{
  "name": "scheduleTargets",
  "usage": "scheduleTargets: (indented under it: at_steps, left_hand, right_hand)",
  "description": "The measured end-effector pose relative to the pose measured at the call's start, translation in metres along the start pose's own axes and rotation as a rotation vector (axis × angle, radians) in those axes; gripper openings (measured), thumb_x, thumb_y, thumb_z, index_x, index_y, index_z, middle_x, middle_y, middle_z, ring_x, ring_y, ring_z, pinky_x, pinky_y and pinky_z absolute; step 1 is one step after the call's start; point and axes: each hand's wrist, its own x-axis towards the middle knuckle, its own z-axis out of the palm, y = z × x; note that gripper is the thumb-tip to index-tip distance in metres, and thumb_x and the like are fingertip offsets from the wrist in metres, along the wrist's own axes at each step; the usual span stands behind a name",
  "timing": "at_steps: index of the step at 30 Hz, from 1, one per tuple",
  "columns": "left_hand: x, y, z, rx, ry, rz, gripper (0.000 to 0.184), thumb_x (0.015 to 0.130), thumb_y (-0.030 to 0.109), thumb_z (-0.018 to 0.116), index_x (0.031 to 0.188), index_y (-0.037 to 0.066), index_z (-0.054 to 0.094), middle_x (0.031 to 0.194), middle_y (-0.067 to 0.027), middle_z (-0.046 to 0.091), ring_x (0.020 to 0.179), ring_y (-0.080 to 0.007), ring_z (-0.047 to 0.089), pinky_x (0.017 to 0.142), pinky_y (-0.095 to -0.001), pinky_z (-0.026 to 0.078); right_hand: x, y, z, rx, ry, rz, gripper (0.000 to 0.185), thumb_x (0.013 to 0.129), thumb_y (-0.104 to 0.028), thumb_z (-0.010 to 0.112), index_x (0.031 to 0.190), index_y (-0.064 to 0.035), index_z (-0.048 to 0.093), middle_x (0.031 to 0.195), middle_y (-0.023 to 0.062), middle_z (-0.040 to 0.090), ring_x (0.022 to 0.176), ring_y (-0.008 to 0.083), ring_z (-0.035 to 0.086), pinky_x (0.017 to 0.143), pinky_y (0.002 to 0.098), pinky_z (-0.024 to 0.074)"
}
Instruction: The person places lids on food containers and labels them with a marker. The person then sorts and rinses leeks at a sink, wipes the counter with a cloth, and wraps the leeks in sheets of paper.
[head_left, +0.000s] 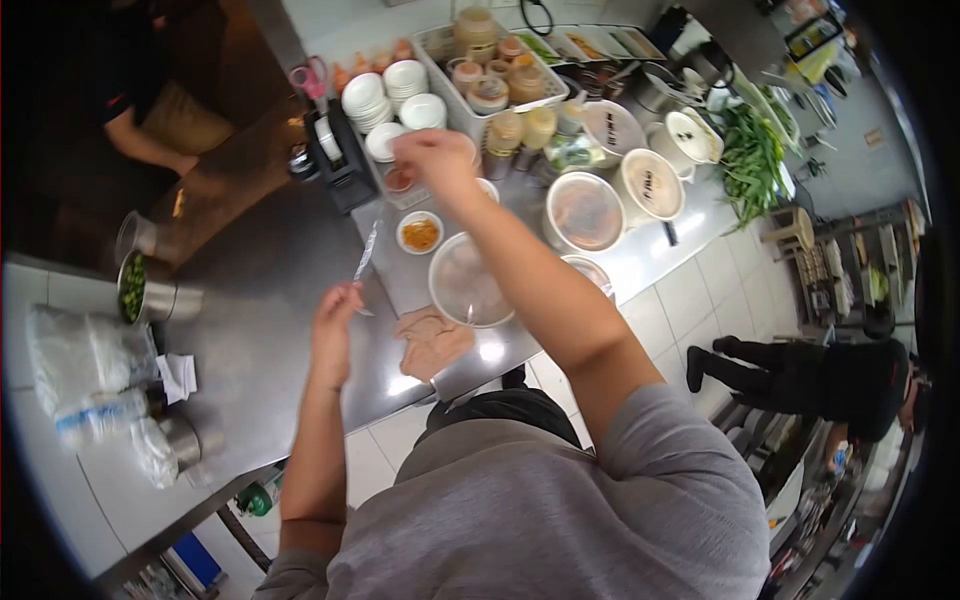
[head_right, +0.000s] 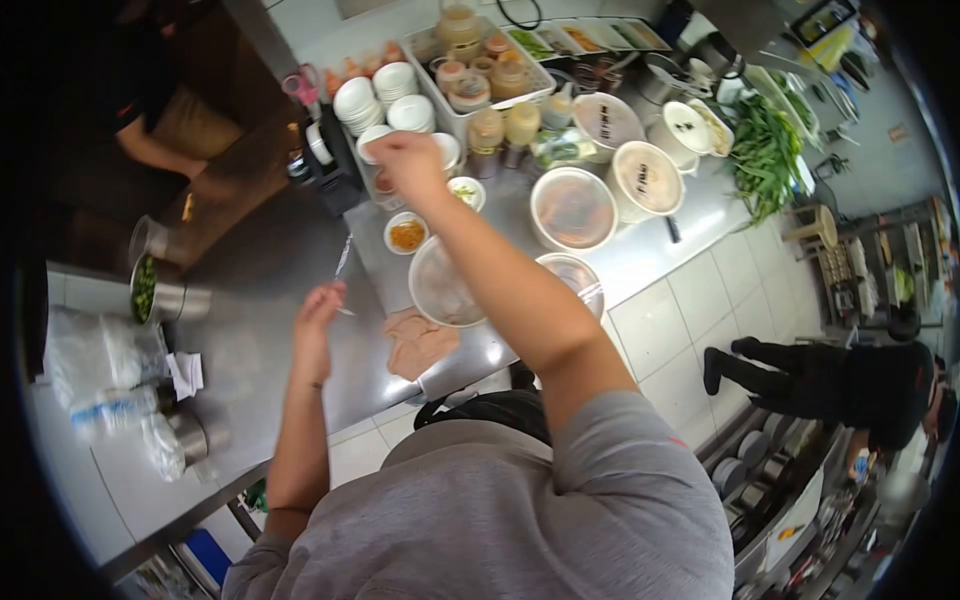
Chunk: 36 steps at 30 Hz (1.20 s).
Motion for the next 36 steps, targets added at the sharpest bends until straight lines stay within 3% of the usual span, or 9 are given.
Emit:
scheduleTargets:
  at_steps: [4, 11, 13, 15, 18, 21, 29, 32, 36]
  left_hand:
    - [0.058, 0.062, 0.067, 0.463, -0.365, 0.554, 0.021, 0.089, 0.02, 0.058, 0.084, 0.0, 0.058, 0.087, -0.0087, 0.054, 0.085, -0.0229, 0.053, 0.08, -0.0327, 0.042]
    - [0.134, 0.028, 0.257, 1.202, -0.49, 0.561, 0.026, 0.092, 0.021, 0.049, 0.1, -0.001, 0.062, 0.098, -0.0195, 0.061, 0.096, -0.0355, 0.058, 0.086, -0.0464, 0.046]
    - [0.155, -0.012, 0.276, 1.079, -0.539, 0.395, 0.025, 0.094, 0.023, 0.047, 0.101, 0.002, 0.058, 0.092, -0.0229, 0.059, 0.088, -0.0422, 0.058, 0.082, -0.0516, 0.043]
    - [0.155, -0.012, 0.288, 1.199, -0.592, 0.393, 0.025, 0.095, 0.023, 0.046, 0.109, 0.004, 0.055, 0.089, -0.017, 0.061, 0.081, -0.0331, 0.061, 0.07, -0.0457, 0.047]
    - [0.137, 0.02, 0.296, 0.829, -0.763, -0.305, 0.03, 0.091, 0.023, 0.05, 0.119, 0.01, 0.051, 0.082, -0.0002, 0.056, 0.071, -0.0097, 0.055, 0.054, -0.0243, 0.042]
    - [0.144, 0.024, 0.292, 0.775, -0.822, -0.488, 0.033, 0.091, 0.027, 0.052, 0.12, 0.011, 0.05, 0.083, -0.0008, 0.056, 0.071, -0.0107, 0.056, 0.053, -0.0252, 0.042]
    - [0.149, 0.017, 0.291, 0.805, -0.598, -0.406, 0.031, 0.09, 0.008, 0.045, 0.119, 0.001, 0.05, 0.077, -0.0095, 0.061, 0.055, -0.0183, 0.062, 0.042, -0.0266, 0.047]
    - [0.13, 0.026, 0.273, 0.697, -0.481, -0.229, 0.033, 0.09, 0.005, 0.037, 0.12, 0.001, 0.049, 0.08, -0.015, 0.062, 0.05, -0.0216, 0.061, 0.039, -0.0326, 0.048]
    - [0.07, 0.067, 0.264, 0.786, -0.28, 0.151, 0.021, 0.089, 0.012, 0.051, 0.107, 0.007, 0.059, 0.086, -0.009, 0.063, 0.075, -0.0245, 0.064, 0.064, -0.0378, 0.049]
  right_hand:
    - [-0.083, -0.054, -0.153, -0.082, 0.468, -0.092, 0.025, 0.085, -0.019, 0.068, 0.098, 0.0027, 0.069, 0.078, 0.0044, 0.063, 0.065, 0.0087, 0.052, 0.059, 0.023, 0.0421]
    - [-0.116, 0.046, -0.297, 0.013, 0.884, 0.131, 0.02, 0.083, -0.018, 0.071, 0.081, 0.0001, 0.064, 0.067, 0.0038, 0.058, 0.052, 0.0108, 0.05, 0.047, 0.0244, 0.0387]
    - [-0.112, 0.074, -0.301, 0.159, 0.814, 0.247, 0.016, 0.085, -0.016, 0.069, 0.085, -0.001, 0.064, 0.068, 0.0032, 0.059, 0.053, 0.011, 0.052, 0.047, 0.0241, 0.0407]
    - [-0.104, 0.079, -0.293, 0.254, 0.801, 0.282, 0.013, 0.086, -0.013, 0.065, 0.085, -0.0002, 0.064, 0.067, 0.0027, 0.059, 0.051, 0.0105, 0.051, 0.045, 0.0238, 0.0411]
    - [-0.102, 0.074, -0.287, 0.407, 0.732, 0.375, 0.009, 0.087, -0.009, 0.06, 0.092, -0.0014, 0.059, 0.066, 0.0025, 0.059, 0.051, 0.0107, 0.054, 0.045, 0.0246, 0.0436]
    - [-0.096, 0.082, -0.289, 0.44, 0.712, 0.382, 0.013, 0.088, -0.01, 0.06, 0.096, -0.0024, 0.054, 0.064, 0.0026, 0.058, 0.049, 0.0109, 0.053, 0.044, 0.0252, 0.0443]
    - [-0.108, 0.065, -0.338, -0.832, 0.718, -0.137, 0.012, 0.086, -0.014, 0.059, 0.082, -0.0031, 0.061, 0.08, 0.0154, 0.06, 0.073, 0.0364, 0.058, 0.068, 0.0428, 0.0469]
    - [-0.114, 0.05, -0.389, -1.251, 0.84, -0.162, 0.036, 0.082, -0.023, 0.066, 0.11, -0.0027, 0.056, 0.1, 0.0177, 0.056, 0.094, 0.0356, 0.053, 0.081, 0.0458, 0.0435]
    - [-0.11, 0.062, -0.43, -1.449, 0.635, 0.004, 0.033, 0.085, -0.029, 0.062, 0.105, -0.0024, 0.061, 0.1, 0.0148, 0.059, 0.095, 0.0344, 0.055, 0.082, 0.0449, 0.0444]
